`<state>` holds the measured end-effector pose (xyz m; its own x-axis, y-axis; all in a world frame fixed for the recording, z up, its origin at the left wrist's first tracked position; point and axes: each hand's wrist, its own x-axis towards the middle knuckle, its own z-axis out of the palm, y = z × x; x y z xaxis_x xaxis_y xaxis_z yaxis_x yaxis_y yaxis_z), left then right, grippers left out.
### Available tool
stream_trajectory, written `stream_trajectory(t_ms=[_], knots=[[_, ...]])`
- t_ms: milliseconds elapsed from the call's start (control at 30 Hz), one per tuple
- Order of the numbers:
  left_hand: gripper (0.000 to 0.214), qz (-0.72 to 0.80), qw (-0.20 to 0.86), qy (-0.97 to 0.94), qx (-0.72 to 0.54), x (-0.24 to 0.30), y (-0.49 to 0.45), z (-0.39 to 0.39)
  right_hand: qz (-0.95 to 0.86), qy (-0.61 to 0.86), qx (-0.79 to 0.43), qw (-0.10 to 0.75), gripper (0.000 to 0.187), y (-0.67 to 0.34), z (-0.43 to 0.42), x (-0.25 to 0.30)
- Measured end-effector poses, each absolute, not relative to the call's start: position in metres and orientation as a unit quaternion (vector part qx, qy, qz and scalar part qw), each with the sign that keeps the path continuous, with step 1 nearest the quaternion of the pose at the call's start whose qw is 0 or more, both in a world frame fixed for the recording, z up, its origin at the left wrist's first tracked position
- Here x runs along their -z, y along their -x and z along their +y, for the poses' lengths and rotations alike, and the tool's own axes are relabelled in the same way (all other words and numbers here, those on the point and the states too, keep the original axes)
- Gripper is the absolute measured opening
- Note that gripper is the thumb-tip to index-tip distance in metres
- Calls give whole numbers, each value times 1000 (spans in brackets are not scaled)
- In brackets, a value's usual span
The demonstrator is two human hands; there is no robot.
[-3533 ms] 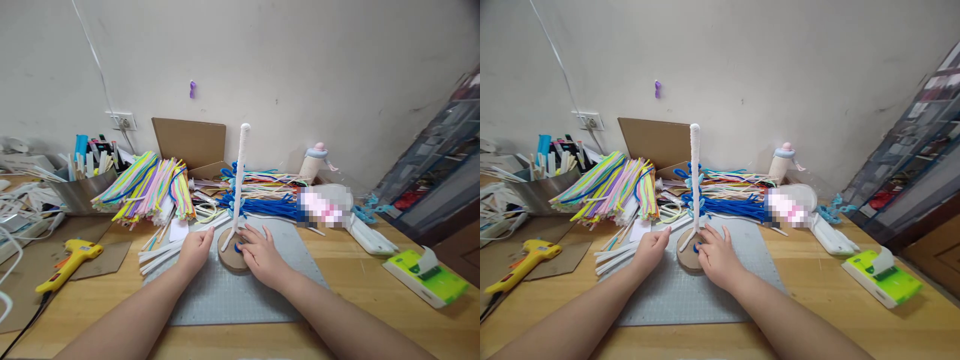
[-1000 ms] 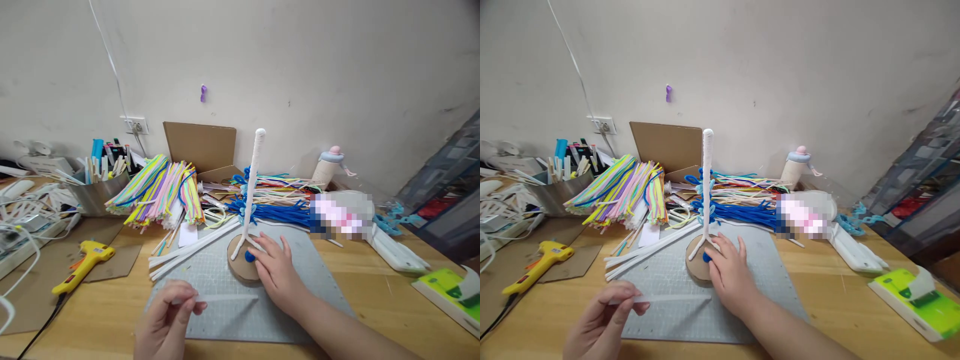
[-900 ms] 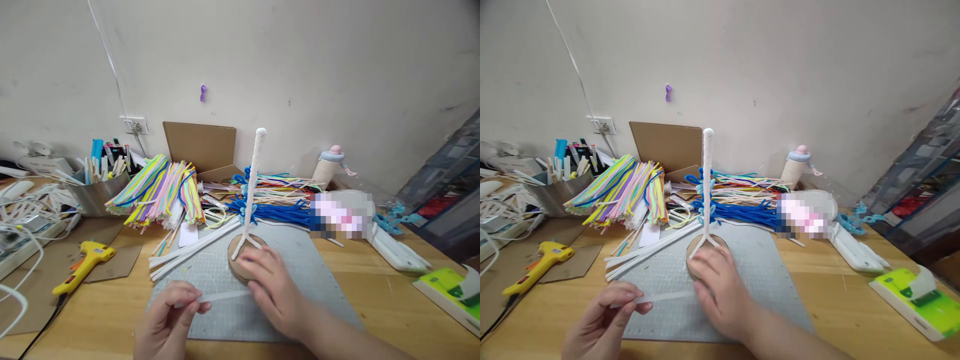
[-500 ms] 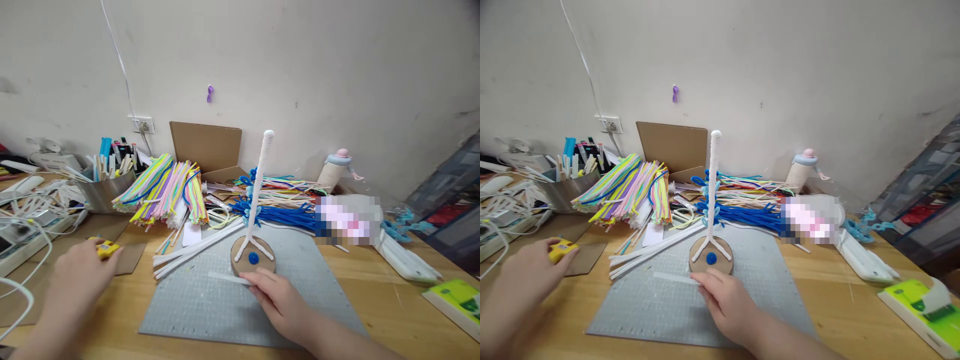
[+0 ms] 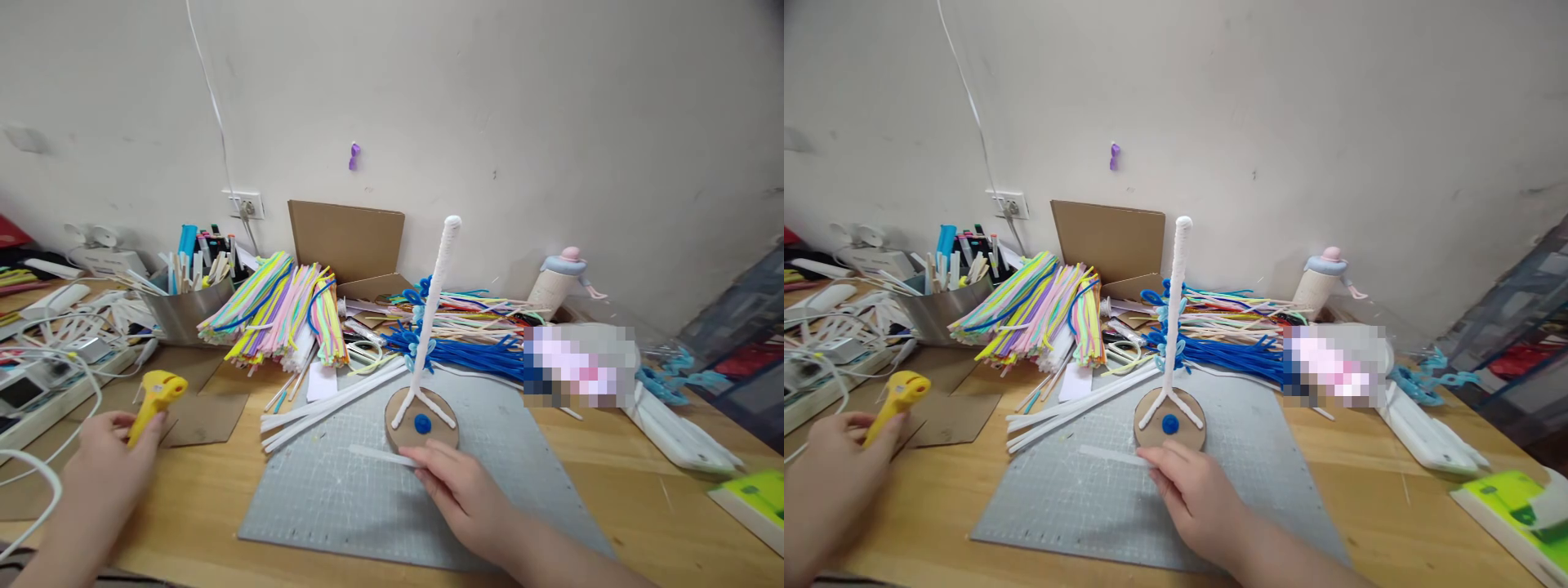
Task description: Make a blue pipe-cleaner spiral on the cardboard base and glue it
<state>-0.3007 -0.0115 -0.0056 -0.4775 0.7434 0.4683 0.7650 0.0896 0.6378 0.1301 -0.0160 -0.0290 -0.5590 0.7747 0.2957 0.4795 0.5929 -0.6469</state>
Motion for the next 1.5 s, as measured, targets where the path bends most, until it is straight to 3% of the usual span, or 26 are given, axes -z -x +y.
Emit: stream_trajectory(t_ms=[67,167,333,533,900,1033,1200,1267,1367,1500], knots=[[27,-775,75,457,429,1,264,-26,-835,371,-277,297,31,-128,-19,27],[37,-728,-4,506,462,5,203,-45,-820,360,-323,307,28,-123,-28,18],[31,-640,-130,597,466,16,137,-54,-828,372,-334,255,31,-119,-42,3],[22,-593,-139,630,482,16,108,-48,-821,392,-332,249,35,-124,-43,4],[27,-574,-228,583,528,15,98,-43,-800,398,-357,272,34,-125,-42,5],[23,-569,-187,608,520,16,100,-45,-797,397,-367,268,33,-124,-41,5],[25,-580,18,653,487,23,106,-48,-761,412,-418,278,28,-123,-40,10],[24,-567,55,665,483,26,106,-49,-747,411,-437,287,25,-122,-38,13],[20,-532,-8,684,499,29,104,-52,-751,411,-420,301,25,-123,-36,15],[19,-525,-183,606,569,27,99,-54,-788,414,-335,309,26,-127,-34,13]])
